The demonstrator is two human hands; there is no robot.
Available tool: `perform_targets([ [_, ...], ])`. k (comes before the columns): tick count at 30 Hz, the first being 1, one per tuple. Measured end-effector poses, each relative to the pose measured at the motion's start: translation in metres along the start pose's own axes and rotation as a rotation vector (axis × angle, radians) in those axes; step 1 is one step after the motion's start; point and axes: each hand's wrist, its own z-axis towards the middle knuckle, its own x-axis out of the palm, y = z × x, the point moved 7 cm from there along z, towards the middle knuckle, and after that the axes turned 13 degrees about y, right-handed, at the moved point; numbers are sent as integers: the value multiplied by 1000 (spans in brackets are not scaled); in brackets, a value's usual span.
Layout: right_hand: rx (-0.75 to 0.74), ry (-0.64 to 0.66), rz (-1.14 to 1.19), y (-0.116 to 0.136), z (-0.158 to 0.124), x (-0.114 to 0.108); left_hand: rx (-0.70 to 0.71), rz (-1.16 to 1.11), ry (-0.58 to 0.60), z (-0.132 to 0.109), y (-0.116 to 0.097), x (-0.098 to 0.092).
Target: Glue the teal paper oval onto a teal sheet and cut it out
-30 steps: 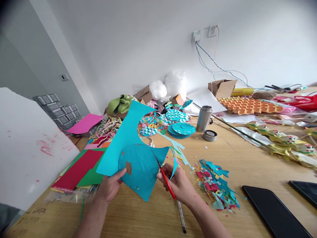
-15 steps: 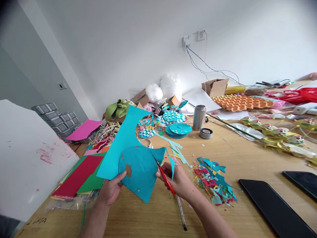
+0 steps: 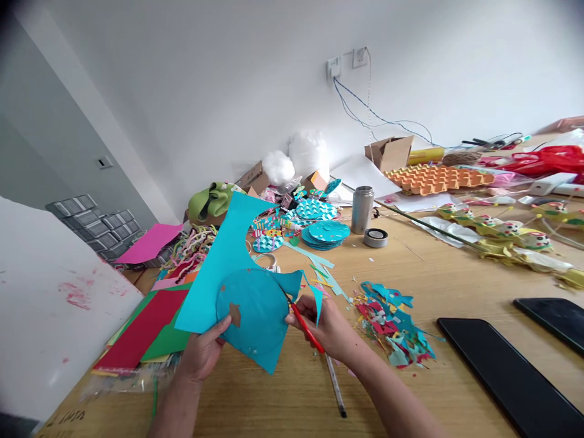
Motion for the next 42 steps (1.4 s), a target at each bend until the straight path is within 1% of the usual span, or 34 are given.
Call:
perform_targets([
  [4, -18, 12, 45, 1, 0, 1, 23, 5, 7, 0, -1, 1],
  [8, 9, 42, 70, 0, 0, 4, 16, 11, 24, 0, -1, 3],
  [15, -7, 28, 32, 4, -1, 2, 10, 15, 23, 0, 2, 2],
  [21, -10, 43, 39, 5, 1, 2, 10, 31, 4, 2, 4, 0],
  [24, -42, 34, 12, 7, 1, 2, 18, 36, 12, 2, 4, -1],
  [28, -113, -21, -48, 13, 2, -2, 8, 36, 49, 2, 6, -3],
  [31, -68, -44, -76, 7, 3, -5, 3, 37, 69, 2, 6, -3],
  [35, 16, 3, -85, -6, 2, -6, 2, 38, 59, 2, 6, -2],
  [42, -9, 60, -62, -8, -1, -6, -21, 57, 84, 1, 7, 2],
])
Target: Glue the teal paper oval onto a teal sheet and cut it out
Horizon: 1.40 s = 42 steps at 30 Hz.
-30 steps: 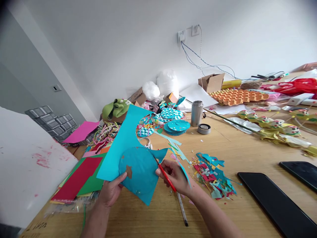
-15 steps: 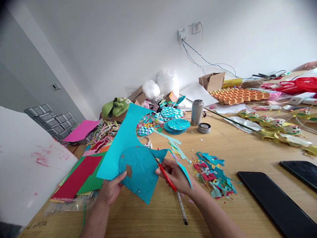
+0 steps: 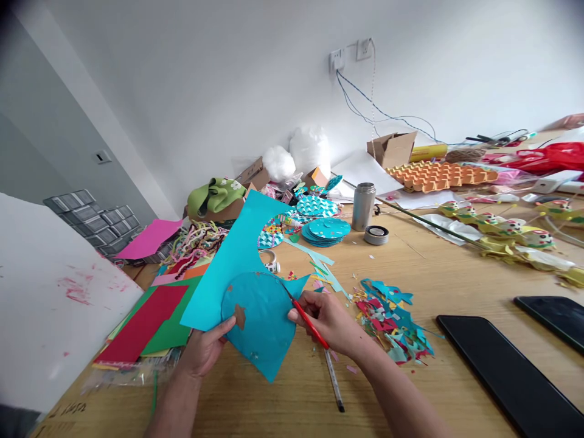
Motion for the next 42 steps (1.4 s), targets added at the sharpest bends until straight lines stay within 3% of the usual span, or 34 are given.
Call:
perform_targets([
  [13, 13, -52, -18, 4, 1, -4, 23, 36, 0, 0, 0, -5],
  [19, 29, 5, -8, 4, 0, -1, -20, 47, -6, -1, -1, -1],
  [30, -21, -5, -54, 5, -1, -4, 8, 81, 93, -1, -2, 5],
  [36, -28, -74, -118, 1, -1, -9, 0, 57, 73, -1, -2, 3],
  [42, 22, -29, -132, 0, 0, -6, -1, 54, -4, 0, -5, 1],
])
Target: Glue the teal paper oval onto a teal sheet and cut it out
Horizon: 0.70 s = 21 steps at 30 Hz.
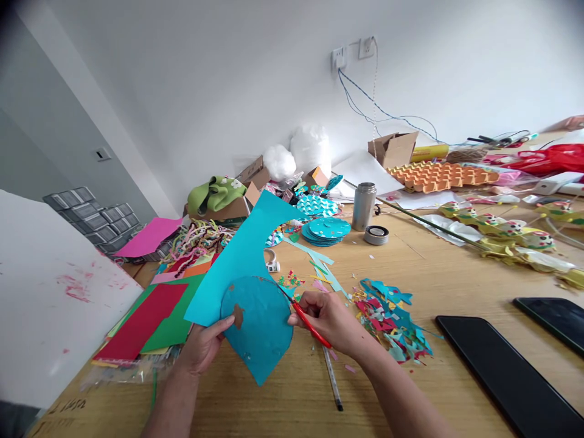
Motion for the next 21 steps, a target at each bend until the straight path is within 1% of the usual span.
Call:
perform_targets([
  [3, -1, 11, 7, 0, 0, 1, 20, 12, -48, 0, -3, -2],
  [6, -1, 15, -1, 1, 0, 2, 33, 30, -63, 0, -3, -4],
  [13, -24, 34, -9, 7, -2, 2, 44, 63, -35, 0, 1, -10],
  [18, -2, 54, 9, 7, -3, 2, 58, 58, 18, 1, -4, -1],
  [21, 7, 71, 17, 5, -3, 3, 57, 47, 14, 0, -7, 1],
])
